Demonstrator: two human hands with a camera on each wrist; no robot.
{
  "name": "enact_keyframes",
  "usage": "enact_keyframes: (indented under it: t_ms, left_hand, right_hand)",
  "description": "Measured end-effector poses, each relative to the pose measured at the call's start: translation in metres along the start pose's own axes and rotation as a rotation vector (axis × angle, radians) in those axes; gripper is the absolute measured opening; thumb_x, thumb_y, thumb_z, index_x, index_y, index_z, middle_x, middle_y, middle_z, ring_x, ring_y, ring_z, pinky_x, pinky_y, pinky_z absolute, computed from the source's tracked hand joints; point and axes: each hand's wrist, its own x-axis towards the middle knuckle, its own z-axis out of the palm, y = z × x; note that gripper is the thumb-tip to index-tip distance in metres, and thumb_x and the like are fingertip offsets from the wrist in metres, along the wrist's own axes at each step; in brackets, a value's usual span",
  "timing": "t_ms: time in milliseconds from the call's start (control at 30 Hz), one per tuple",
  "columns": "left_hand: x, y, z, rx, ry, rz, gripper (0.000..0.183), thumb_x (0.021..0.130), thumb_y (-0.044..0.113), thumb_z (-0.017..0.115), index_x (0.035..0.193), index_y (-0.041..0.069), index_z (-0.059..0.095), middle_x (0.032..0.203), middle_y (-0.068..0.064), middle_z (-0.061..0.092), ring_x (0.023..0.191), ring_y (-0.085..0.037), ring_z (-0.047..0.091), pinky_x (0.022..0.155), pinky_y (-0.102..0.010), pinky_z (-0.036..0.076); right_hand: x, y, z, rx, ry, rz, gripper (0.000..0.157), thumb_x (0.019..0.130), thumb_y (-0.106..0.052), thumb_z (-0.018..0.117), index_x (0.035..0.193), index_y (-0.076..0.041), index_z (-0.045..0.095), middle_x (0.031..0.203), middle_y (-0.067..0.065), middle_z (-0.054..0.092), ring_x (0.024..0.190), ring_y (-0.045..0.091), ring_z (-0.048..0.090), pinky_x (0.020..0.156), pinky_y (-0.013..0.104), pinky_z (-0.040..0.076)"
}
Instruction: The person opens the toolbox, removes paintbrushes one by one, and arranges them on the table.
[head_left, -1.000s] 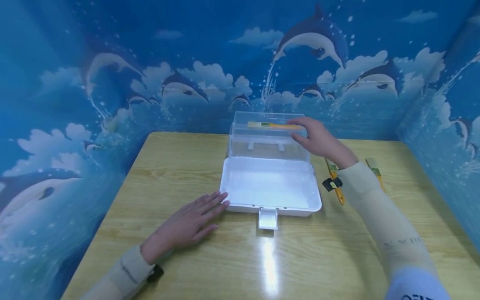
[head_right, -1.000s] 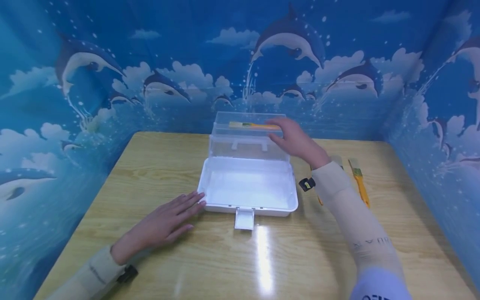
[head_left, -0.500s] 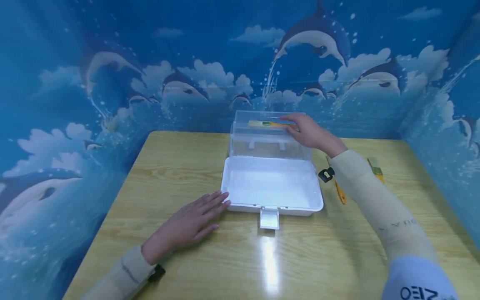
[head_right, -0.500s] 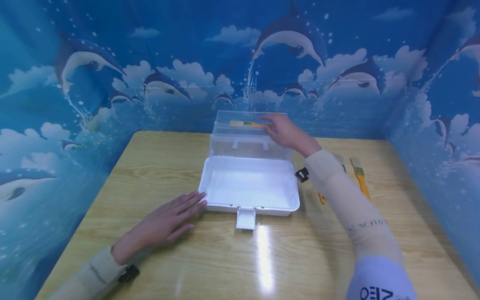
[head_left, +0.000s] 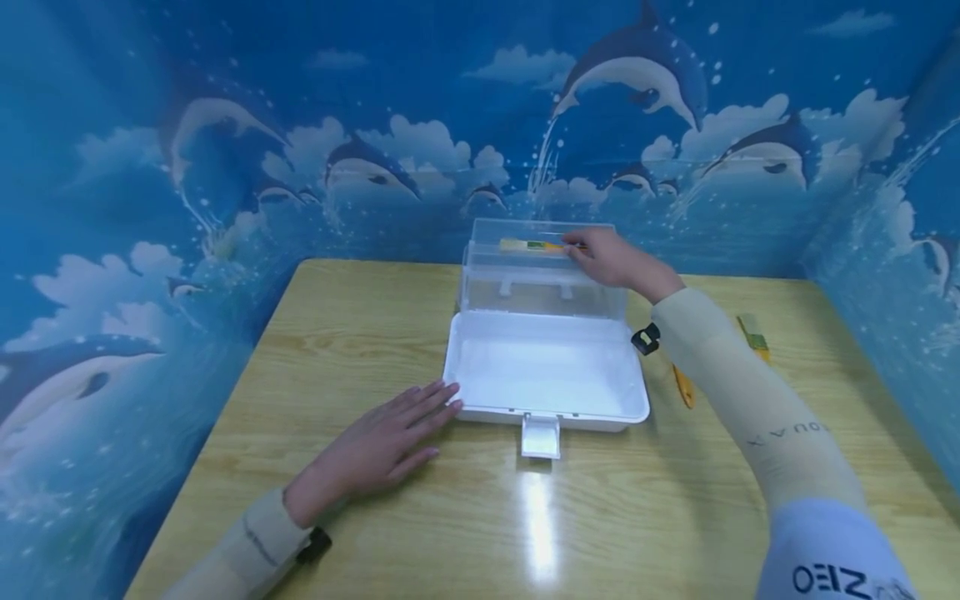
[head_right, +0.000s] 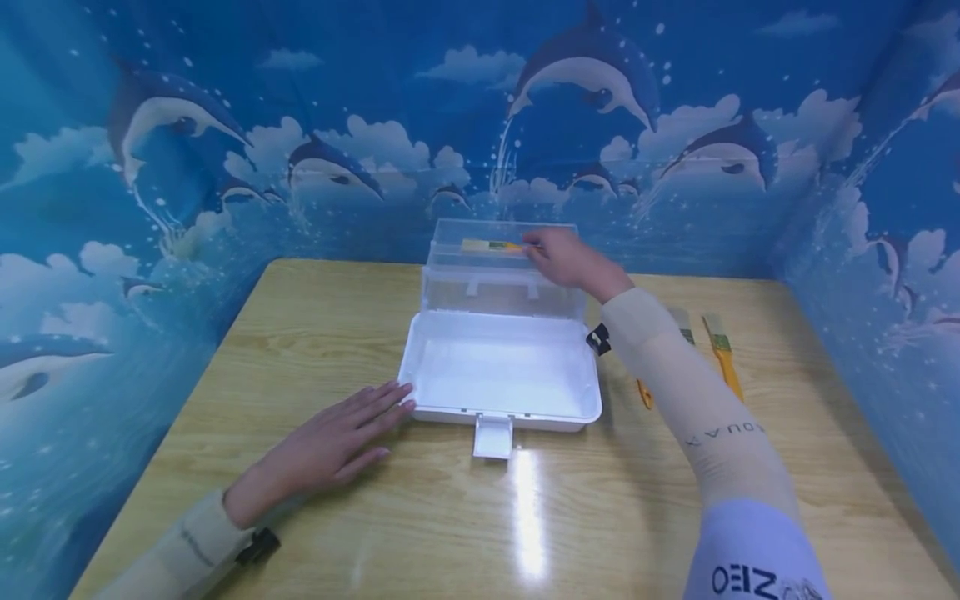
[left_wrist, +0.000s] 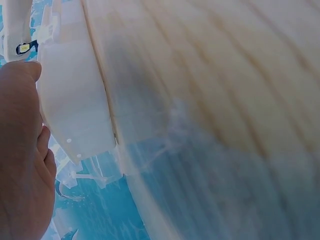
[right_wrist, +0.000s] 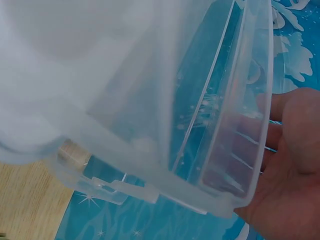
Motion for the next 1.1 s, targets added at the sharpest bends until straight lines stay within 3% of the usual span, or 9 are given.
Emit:
enact_keyframes:
  t_ms: [267,467,700,1100]
  left_hand:
    - [0.0001,-0.0003,0.0012,0.025,0.015,0.013,0.068,0.106,0.039,0.049,0.164,0.018,0.018,0.172,-0.001,0.01,0.158,-0.02,0.013,0.128,-0.041,0.018]
    - [-0.0006,0.0001,0.0019,0.036,0.021,0.022,0.069,0.106,0.038,0.051,0.163,0.017,0.02,0.172,-0.003,0.011,0.157,-0.021,0.014,0.128,-0.041,0.02]
    - [-0.0007,-0.0009,0.0017,0.036,0.049,0.027,0.071,0.105,0.038,0.053,0.163,0.016,0.02,0.172,-0.004,0.013,0.157,-0.022,0.017,0.129,-0.039,0.017]
    - [-0.0008,-0.0001,0.0011,0.026,0.02,0.003,0.069,0.106,0.04,0.05,0.164,0.019,0.017,0.172,-0.001,0.01,0.158,-0.019,0.014,0.128,-0.04,0.019]
  right_hand:
    - [-0.0018,-0.0028,-0.003,-0.009,0.017,0.012,0.045,0.111,-0.017,0.039,0.149,0.006,0.045,0.15,0.027,0.049,0.124,0.039,0.057,0.103,0.055,0.051]
    - [-0.0007,-0.0029,-0.0024,-0.03,0.022,-0.002,0.041,0.11,-0.012,0.042,0.146,0.005,0.049,0.149,0.027,0.05,0.132,0.041,0.053,0.108,0.056,0.049]
    - [0.0004,-0.0019,-0.0049,-0.051,0.061,-0.04,0.036,0.107,-0.004,0.043,0.138,0.004,0.058,0.133,0.024,0.059,0.122,0.037,0.054,0.102,0.054,0.051]
    - [0.0001,-0.0032,-0.0092,-0.035,0.011,0.027,0.037,0.108,-0.005,0.042,0.141,0.001,0.057,0.142,0.025,0.057,0.128,0.039,0.056,0.104,0.054,0.052]
